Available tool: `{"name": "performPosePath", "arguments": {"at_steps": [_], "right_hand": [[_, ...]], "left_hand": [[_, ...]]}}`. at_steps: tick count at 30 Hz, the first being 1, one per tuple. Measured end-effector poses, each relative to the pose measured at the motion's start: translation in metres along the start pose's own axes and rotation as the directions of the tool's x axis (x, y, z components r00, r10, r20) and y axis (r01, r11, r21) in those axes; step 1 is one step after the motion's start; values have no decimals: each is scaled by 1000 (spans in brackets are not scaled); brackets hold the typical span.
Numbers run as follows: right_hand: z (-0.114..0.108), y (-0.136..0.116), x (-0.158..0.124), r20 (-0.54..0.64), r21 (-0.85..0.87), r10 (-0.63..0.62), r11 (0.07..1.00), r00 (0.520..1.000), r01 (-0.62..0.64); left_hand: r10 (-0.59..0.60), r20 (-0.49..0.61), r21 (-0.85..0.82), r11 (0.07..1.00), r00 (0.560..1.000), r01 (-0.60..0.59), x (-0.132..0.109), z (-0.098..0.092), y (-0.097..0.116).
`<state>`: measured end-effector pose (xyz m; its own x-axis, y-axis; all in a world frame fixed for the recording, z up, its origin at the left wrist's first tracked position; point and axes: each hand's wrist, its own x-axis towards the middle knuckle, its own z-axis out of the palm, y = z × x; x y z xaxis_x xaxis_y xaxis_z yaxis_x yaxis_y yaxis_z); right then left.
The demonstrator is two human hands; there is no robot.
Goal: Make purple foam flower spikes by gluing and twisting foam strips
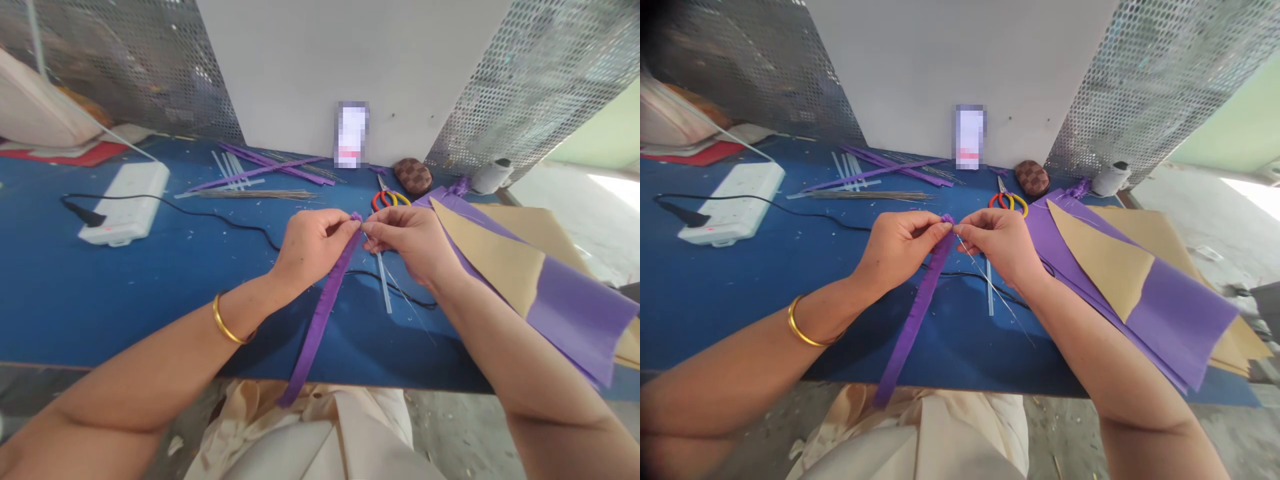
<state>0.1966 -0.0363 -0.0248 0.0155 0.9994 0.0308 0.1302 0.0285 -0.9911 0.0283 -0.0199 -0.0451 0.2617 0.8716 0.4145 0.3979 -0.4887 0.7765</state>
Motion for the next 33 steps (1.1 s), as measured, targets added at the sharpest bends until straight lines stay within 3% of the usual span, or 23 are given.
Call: {"name": "performPosePath", "arguments": {"at_steps": [7, 12, 16, 22, 28, 33], "right_hand": [[2, 4, -2, 8, 3, -20, 1000, 1000, 20], [5, 9, 1, 37, 112, 30, 993, 999, -34], [6, 10, 2, 7, 114, 2, 993, 1000, -3], [5, 11, 3, -2, 88, -35, 995, 999, 35], [-2, 6, 4, 67, 140, 21, 990, 998, -30], [-10, -2, 3, 127, 0, 47, 999, 991, -47]], "left_hand": [[39, 1, 53, 998, 999, -39, 0, 2, -1], [-23, 33, -13, 1000, 999, 23, 1, 1, 1], [-103, 61, -126, 986, 993, 110, 3, 0, 4], [-274, 141, -478, 823, 951, 308, 5, 3, 1], [-326, 148, -555, 754, 934, 351, 8, 2, -1], [-359, 145, -571, 731, 922, 374, 9, 2, -1]]}}
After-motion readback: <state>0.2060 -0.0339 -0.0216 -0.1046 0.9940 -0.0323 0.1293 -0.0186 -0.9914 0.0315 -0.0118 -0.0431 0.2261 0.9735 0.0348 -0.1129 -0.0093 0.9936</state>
